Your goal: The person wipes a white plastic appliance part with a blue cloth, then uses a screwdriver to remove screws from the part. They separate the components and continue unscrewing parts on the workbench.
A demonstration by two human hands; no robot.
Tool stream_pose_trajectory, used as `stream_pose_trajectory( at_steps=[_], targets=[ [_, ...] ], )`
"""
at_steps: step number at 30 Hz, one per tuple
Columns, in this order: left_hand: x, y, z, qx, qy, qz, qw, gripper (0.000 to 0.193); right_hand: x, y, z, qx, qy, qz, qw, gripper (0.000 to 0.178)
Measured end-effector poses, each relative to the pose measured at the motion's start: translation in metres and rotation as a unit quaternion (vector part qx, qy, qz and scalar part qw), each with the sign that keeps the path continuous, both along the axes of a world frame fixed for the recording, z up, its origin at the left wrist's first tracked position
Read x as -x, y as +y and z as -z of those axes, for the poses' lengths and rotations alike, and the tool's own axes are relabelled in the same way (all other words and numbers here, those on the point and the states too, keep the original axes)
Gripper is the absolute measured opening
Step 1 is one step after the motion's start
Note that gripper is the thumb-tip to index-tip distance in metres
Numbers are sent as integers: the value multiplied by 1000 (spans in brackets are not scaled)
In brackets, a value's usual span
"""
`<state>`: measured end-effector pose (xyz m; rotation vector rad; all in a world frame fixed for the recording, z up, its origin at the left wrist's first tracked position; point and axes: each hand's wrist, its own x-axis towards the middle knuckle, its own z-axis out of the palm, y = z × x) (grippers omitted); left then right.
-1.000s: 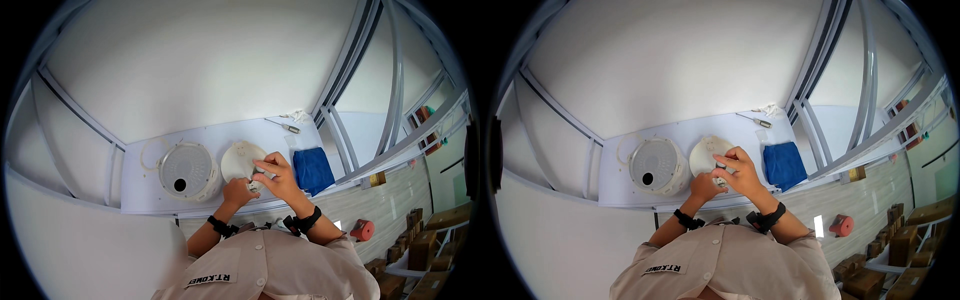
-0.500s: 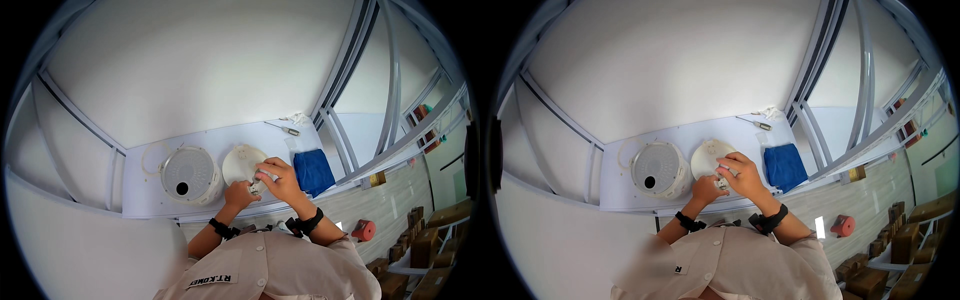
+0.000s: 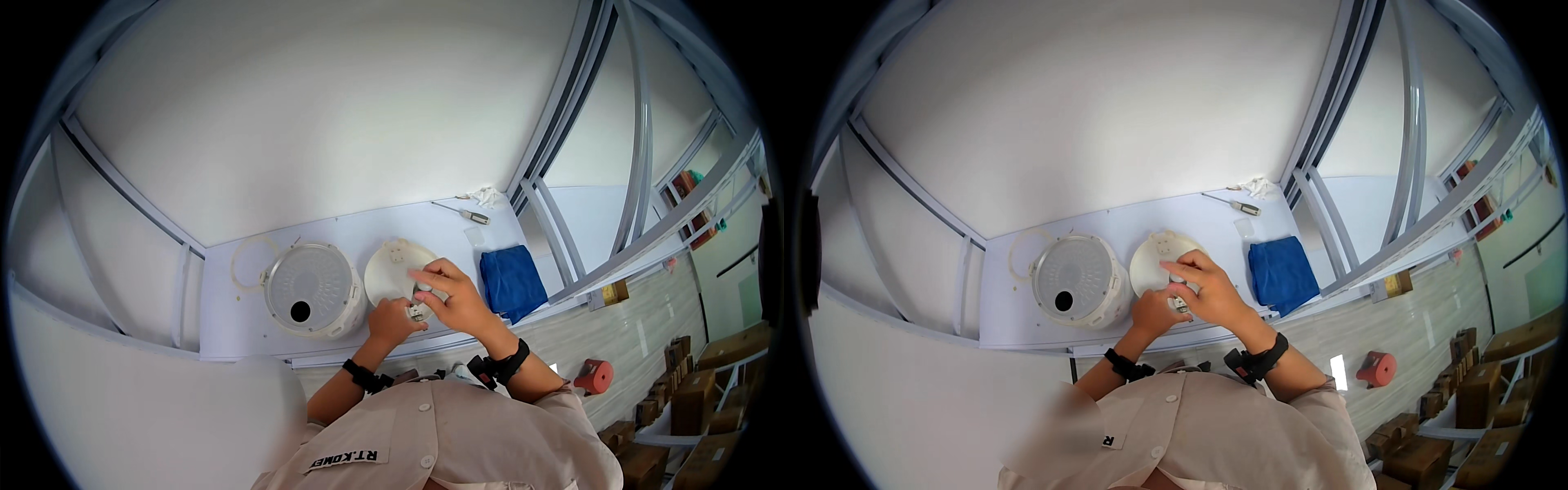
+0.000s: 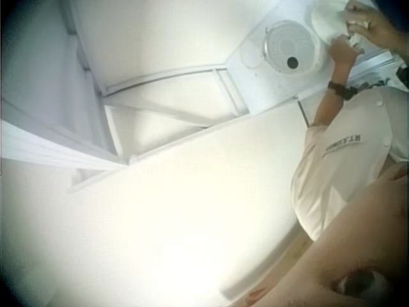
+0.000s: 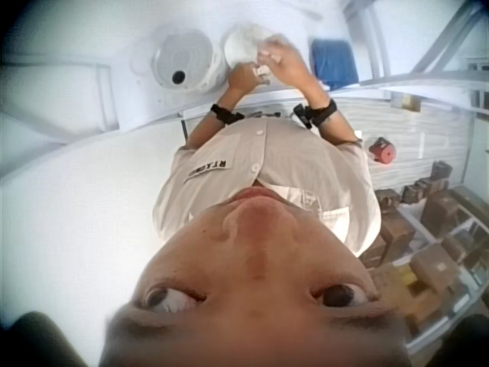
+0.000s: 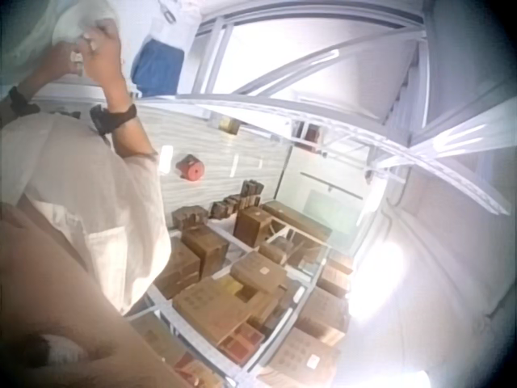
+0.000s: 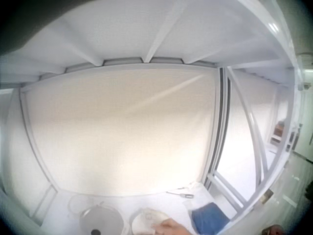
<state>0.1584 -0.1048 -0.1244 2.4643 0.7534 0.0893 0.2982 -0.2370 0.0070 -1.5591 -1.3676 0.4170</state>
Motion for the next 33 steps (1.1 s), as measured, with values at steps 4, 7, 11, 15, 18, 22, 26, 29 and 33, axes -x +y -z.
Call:
stream_pose_trajectory(
  at_steps=[4, 7, 11, 15, 18, 22, 26, 29, 33],
  targets=[
    [-1, 2, 9, 4, 2, -5, 1000, 70, 7, 2, -4, -24, -14, 26, 999, 48],
    [-2, 0, 6, -1, -7, -13, 1000, 68, 4, 8, 2, -125, -127, 52, 983, 52],
    [0, 0, 1, 2, -2, -1, 1000, 69, 5, 1, 1, -1, -84, 87, 993, 52],
    [1, -1, -4, -2, 8, 8, 1000, 70, 4, 2, 12, -62, -34, 129, 989, 57],
    [3, 1, -8, -5, 6, 16, 1000, 71, 4, 2, 10, -64, -82, 125, 987, 59],
    [6, 9, -16, 37, 40, 36, 998, 69, 10, -1, -13, 5, -109, 97, 989, 59],
    [6, 12, -27, 103, 16, 37, 994, 49, 4, -2, -5, 41, -76, 85, 993, 59],
    [6, 18, -7, 111, -28, 23, 993, 34, 5, 3, 5, -7, -76, 90, 993, 61],
    [7, 15, 16, 26, -63, 2, 998, 25, 8, 6, 9, -16, -76, 94, 992, 65]
  ],
)
